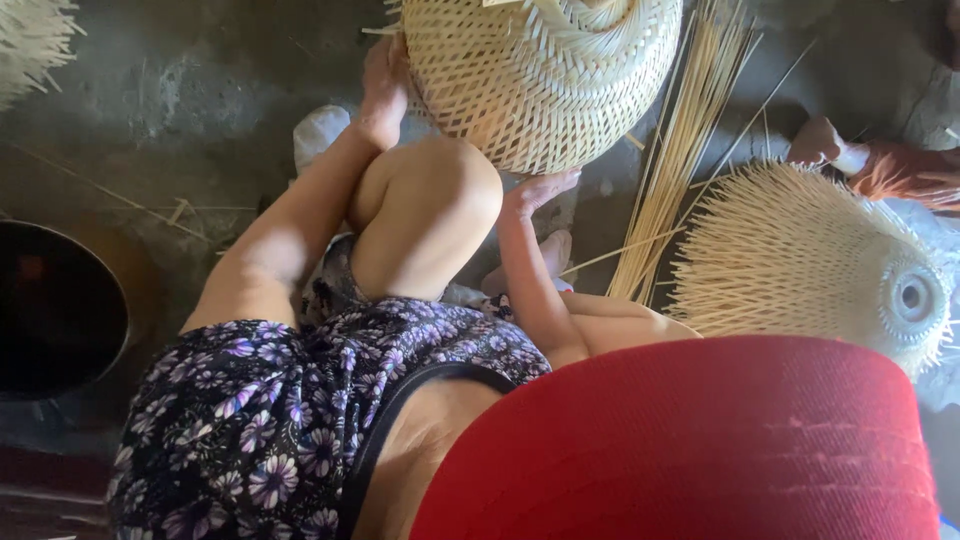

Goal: The person weaves bamboo strips by hand to form a conical structure, threading and tucking individual pieces into a lattice.

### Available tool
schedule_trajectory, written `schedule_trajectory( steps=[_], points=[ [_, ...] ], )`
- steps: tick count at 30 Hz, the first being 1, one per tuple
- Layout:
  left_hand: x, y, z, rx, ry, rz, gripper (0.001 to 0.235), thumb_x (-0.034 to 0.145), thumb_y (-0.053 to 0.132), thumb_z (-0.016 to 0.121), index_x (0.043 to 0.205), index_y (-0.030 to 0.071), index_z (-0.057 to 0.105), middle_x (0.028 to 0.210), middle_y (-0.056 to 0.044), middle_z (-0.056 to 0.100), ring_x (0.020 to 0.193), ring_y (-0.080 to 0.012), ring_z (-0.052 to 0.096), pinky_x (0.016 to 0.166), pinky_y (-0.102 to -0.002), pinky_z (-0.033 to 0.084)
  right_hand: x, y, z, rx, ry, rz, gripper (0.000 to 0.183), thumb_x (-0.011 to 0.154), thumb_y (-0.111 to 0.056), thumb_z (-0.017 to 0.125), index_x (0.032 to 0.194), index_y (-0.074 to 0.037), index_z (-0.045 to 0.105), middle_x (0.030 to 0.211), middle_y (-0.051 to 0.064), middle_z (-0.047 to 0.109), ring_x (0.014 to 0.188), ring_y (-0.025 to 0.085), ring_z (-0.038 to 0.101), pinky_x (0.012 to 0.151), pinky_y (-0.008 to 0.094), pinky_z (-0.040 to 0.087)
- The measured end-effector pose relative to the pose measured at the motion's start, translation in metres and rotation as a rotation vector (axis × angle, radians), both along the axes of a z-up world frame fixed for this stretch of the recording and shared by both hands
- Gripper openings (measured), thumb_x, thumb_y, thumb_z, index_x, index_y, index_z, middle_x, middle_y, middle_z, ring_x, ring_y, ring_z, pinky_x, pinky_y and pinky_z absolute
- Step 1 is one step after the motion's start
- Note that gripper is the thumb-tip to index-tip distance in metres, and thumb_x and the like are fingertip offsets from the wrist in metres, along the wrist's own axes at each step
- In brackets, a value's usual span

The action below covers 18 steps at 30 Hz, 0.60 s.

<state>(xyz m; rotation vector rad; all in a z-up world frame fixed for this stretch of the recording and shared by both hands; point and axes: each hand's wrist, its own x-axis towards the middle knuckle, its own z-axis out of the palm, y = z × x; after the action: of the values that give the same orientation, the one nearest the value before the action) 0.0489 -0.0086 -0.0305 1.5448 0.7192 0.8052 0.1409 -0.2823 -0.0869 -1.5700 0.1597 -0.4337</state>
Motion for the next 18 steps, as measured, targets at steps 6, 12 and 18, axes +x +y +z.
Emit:
schedule_trajectory(
  steps=[6, 12, 18],
  points=[
    [-0.011, -0.018, -0.006, -0.31, -0.12, -0.22, 0.064, 0.105, 0.055, 0.039, 0.129, 0.001, 0.064, 0.12, -0.015, 0.071, 0.109, -0.0245, 0.063, 0.096, -0.039, 0.047, 0.0, -0.01, -0.008, 0.106, 0.06, -0.006, 0.062, 0.112, -0.041, 0.034, 0.154, 0.005, 0.025, 0.152, 0.026, 0.035, 0.138, 0.036, 0.038, 0.119, 0.047, 0.03],
    [-0.014, -0.01, -0.011, -0.227, -0.047, -0.193, 0.066, 0.108, 0.057, 0.04, 0.113, -0.002, 0.069, 0.09, -0.012, 0.065, 0.083, -0.0239, 0.056, 0.079, -0.042, 0.049, -0.004, 0.001, -0.005, 0.21, 0.065, -0.015, 0.061, 0.112, -0.041, 0.036, 0.153, 0.004, 0.028, 0.15, 0.025, 0.038, 0.135, 0.034, 0.041, 0.117, 0.046, 0.032],
    [-0.052, -0.003, -0.023, -0.193, 0.085, -0.218, 0.067, 0.106, 0.059, 0.04, 0.122, -0.001, 0.064, 0.103, -0.012, 0.063, 0.094, -0.0242, 0.056, 0.086, -0.041, 0.048, -0.012, -0.003, 0.009, 0.34, 0.047, 0.02, 0.06, 0.111, -0.041, 0.037, 0.152, 0.003, 0.031, 0.148, 0.023, 0.04, 0.132, 0.032, 0.043, 0.115, 0.045, 0.034]
  ],
)
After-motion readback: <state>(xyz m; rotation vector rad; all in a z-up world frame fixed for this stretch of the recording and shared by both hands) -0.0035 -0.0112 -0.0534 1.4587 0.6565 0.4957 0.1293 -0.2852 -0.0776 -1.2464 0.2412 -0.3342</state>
